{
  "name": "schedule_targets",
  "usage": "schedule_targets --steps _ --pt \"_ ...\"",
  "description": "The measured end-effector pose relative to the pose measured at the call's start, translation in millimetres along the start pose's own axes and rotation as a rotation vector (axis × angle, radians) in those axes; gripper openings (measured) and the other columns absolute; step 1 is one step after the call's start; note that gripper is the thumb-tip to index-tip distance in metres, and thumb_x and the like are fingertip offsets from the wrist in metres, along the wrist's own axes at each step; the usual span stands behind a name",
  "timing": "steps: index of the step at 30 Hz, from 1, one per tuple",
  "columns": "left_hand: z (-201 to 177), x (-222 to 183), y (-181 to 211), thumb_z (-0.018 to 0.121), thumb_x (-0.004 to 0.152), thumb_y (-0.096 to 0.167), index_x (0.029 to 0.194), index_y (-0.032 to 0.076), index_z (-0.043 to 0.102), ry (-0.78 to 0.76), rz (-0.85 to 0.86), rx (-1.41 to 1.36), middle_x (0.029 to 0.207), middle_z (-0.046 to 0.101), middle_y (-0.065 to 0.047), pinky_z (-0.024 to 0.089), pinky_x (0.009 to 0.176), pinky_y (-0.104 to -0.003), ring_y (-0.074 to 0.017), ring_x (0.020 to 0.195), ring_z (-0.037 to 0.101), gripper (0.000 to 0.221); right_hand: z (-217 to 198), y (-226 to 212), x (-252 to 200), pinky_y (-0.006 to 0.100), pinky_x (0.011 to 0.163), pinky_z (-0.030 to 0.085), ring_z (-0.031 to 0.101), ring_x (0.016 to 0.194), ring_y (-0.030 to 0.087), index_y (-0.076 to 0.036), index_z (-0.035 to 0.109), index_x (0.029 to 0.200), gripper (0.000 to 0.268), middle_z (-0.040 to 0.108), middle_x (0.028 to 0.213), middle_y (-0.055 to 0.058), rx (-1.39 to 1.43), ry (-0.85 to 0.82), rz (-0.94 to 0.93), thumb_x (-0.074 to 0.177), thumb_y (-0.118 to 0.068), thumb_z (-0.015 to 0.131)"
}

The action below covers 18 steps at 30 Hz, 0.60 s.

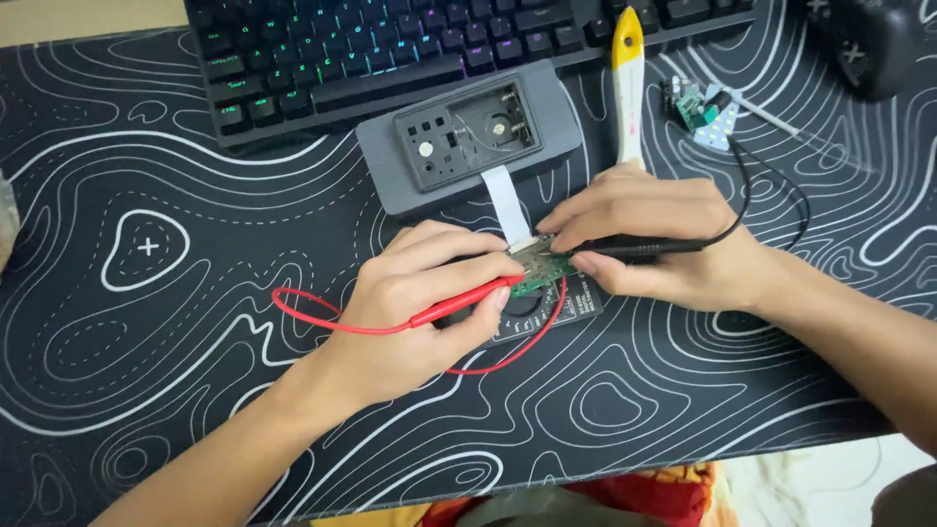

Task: Using a multimeter to test electrical connections on a circuit board

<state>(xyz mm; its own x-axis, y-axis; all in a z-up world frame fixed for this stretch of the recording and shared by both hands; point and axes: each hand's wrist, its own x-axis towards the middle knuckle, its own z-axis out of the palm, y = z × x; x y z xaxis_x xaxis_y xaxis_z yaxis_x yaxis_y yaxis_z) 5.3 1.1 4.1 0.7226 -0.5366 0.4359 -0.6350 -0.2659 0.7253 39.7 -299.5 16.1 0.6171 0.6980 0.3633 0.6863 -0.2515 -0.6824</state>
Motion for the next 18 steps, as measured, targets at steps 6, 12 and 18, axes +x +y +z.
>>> schedule_targets --steps 6,12,18 --pt "-1.0 2.9 0.3 0.075 0.107 0.006 0.116 0.007 0.082 -0.001 -0.006 0.005 0.117 0.084 -0.007 0.055 0.102 -0.042 -0.0269 0.109 0.077 0.012 -1.1 1.9 2.7 0.044 0.105 0.060 0.083 0.113 0.033 0.003 0.080 0.120 0.021 0.084 0.128 0.021 -0.005 0.000 -0.024 0.106 -0.012 0.076" --pt "2.4 -1.4 0.5 0.077 0.106 0.004 0.117 0.004 0.083 0.012 0.027 -0.012 0.120 0.084 -0.011 0.056 0.105 -0.043 -0.0297 0.110 0.078 0.013 0.4 -5.9 2.1 0.044 0.102 0.060 0.082 0.110 0.035 0.007 0.079 0.118 0.022 0.083 0.127 0.024 -0.008 0.003 -0.045 0.107 -0.012 0.074" --pt "0.0 -0.7 -0.5 0.076 0.107 0.007 0.117 0.007 0.083 0.002 -0.011 -0.013 0.119 0.084 -0.006 0.055 0.105 -0.042 -0.0253 0.109 0.077 0.012 2.0 2.4 0.8 0.043 0.106 0.060 0.084 0.113 0.031 0.003 0.081 0.120 0.022 0.085 0.127 0.019 -0.017 0.013 -0.032 0.107 -0.015 0.075"
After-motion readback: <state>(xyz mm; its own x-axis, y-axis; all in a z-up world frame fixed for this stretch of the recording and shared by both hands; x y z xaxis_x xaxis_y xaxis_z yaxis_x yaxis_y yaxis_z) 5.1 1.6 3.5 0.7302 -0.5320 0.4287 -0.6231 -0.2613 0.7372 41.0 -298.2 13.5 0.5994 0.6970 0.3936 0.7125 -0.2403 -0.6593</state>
